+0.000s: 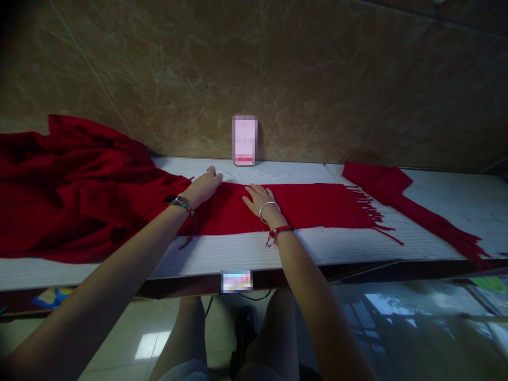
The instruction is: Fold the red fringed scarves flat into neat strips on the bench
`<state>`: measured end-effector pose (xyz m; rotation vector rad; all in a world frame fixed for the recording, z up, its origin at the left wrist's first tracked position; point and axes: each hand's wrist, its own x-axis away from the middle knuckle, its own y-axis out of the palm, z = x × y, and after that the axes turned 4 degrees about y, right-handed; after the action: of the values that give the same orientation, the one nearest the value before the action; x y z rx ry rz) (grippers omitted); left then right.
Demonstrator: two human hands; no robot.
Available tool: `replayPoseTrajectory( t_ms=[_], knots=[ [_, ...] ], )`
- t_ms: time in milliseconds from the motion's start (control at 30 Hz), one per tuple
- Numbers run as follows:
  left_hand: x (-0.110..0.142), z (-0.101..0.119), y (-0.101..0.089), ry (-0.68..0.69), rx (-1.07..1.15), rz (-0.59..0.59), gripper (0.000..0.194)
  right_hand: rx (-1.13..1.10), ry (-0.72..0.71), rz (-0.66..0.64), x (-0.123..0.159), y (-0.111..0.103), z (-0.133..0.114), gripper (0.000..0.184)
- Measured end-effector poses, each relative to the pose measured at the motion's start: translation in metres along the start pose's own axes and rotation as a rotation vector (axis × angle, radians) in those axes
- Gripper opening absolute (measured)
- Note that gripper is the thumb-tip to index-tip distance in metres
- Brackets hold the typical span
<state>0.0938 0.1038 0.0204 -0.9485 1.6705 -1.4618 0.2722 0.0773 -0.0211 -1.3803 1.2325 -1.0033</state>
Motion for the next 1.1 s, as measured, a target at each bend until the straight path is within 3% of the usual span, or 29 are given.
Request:
replayPoseTrajectory(
  t_ms=[267,433,667,1100],
  knots=[
    [0.001,-0.018,0.026,-0.019,0.082,0.074,0.028,-0.003,-0.011,0.012,-0.001,0.002,0.002,0.047],
    [0.013,-0.024,0.022,-0.075,0.099,0.131,0.024,-0.018,-0.026,0.024,-0.002,0.003,0.004,0.046],
    [0.020,-0.015,0.011,-0.082,0.085,0.030,0.027,0.000,-0.012,0.024,-0.002,0.003,0.003,0.047],
    [0.025,-0.014,0.012,-0.212,0.079,-0.053,0.032,0.017,-0.012,0.032,-0.003,0.005,0.004,0.047]
  ],
)
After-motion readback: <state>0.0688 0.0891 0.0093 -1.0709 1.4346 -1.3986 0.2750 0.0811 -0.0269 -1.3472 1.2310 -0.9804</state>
